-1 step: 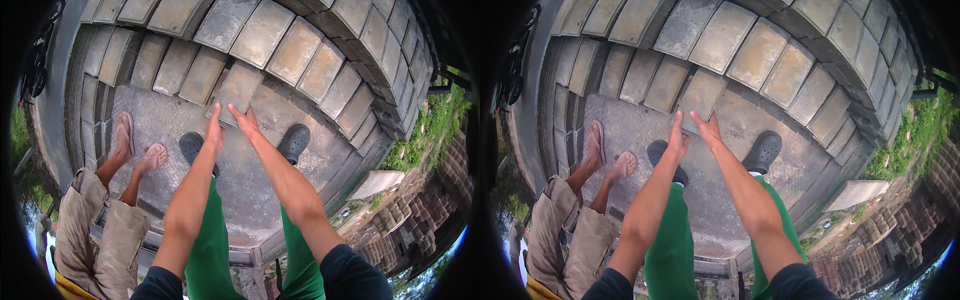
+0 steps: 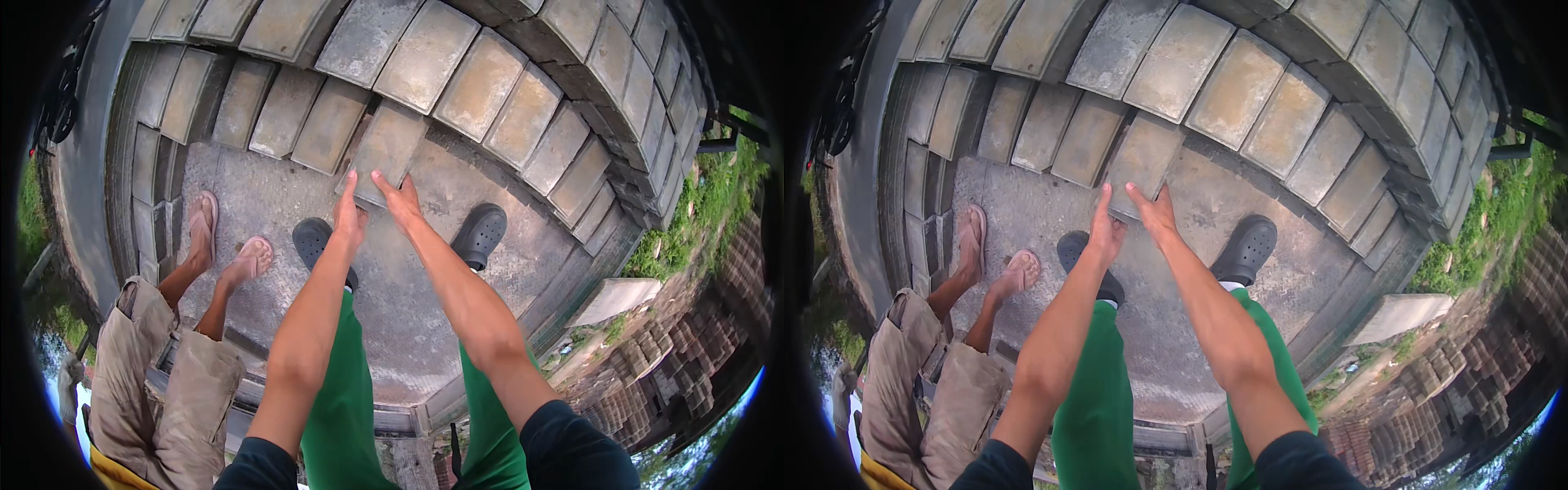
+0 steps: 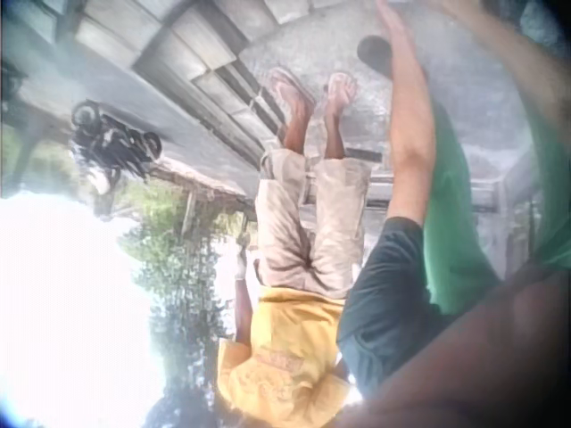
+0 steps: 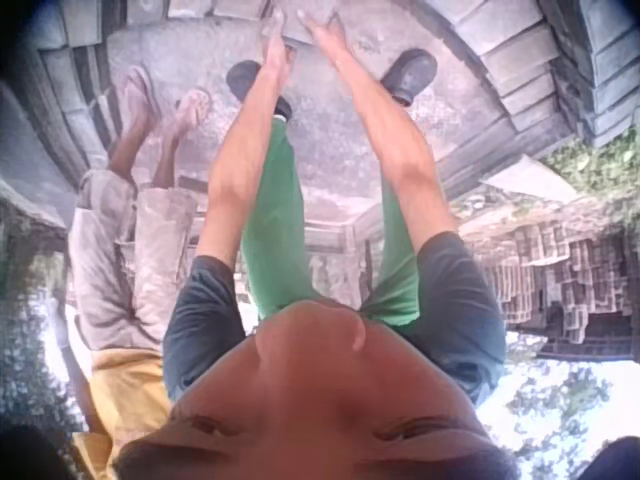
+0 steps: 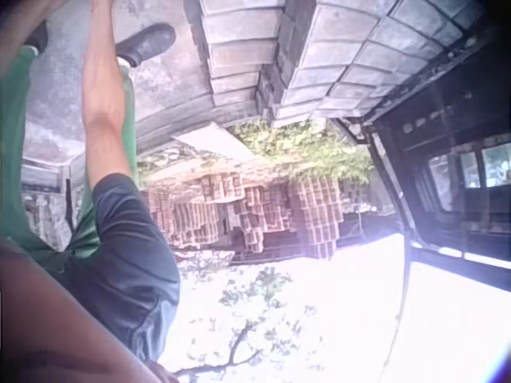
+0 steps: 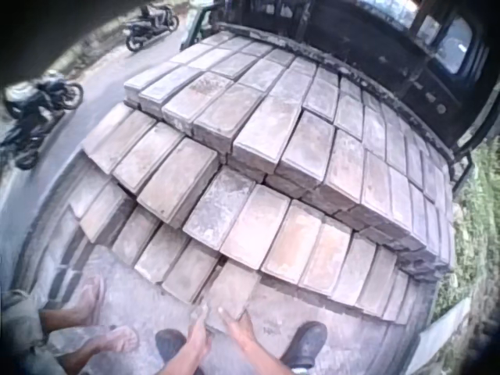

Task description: The person loads concrete paving blocks into a truck bed by picking up blocks from ground stacks by hand, carrying them across a wooden plank, and placing them onto the truck bed.

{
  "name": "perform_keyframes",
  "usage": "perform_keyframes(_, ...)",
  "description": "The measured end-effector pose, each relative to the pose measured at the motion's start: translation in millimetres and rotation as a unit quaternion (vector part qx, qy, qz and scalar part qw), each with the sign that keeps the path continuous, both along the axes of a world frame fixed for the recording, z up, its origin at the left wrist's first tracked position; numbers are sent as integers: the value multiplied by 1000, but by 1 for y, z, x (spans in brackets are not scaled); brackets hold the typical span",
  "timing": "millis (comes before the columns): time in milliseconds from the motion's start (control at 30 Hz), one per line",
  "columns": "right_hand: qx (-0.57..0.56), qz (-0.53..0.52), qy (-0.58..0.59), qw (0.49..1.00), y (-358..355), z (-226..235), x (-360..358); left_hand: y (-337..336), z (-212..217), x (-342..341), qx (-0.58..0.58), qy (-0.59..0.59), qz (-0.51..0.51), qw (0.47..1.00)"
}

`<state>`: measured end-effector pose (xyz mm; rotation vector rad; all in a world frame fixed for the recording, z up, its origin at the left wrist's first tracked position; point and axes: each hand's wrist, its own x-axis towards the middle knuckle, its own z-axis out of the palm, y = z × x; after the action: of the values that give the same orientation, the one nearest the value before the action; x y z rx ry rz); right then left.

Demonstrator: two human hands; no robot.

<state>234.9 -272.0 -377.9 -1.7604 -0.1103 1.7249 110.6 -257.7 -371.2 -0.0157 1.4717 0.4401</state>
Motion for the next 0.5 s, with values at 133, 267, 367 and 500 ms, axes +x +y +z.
perform_keyframes(133,6,15,-65,998,0,1,-9,3,6,7,-13,30,48,998)
perform_keyframes(267,5,58,-111,992,1,6,-13,8,13,14,1,39,95,995)
perform_keyframes(367,44,68,-69,994,-1,-3,1,8,19,22,-1,54,76,996)
perform_keyframes(500,34,102,-84,991,4,0,8,21,24,22,-19,156,21,987)
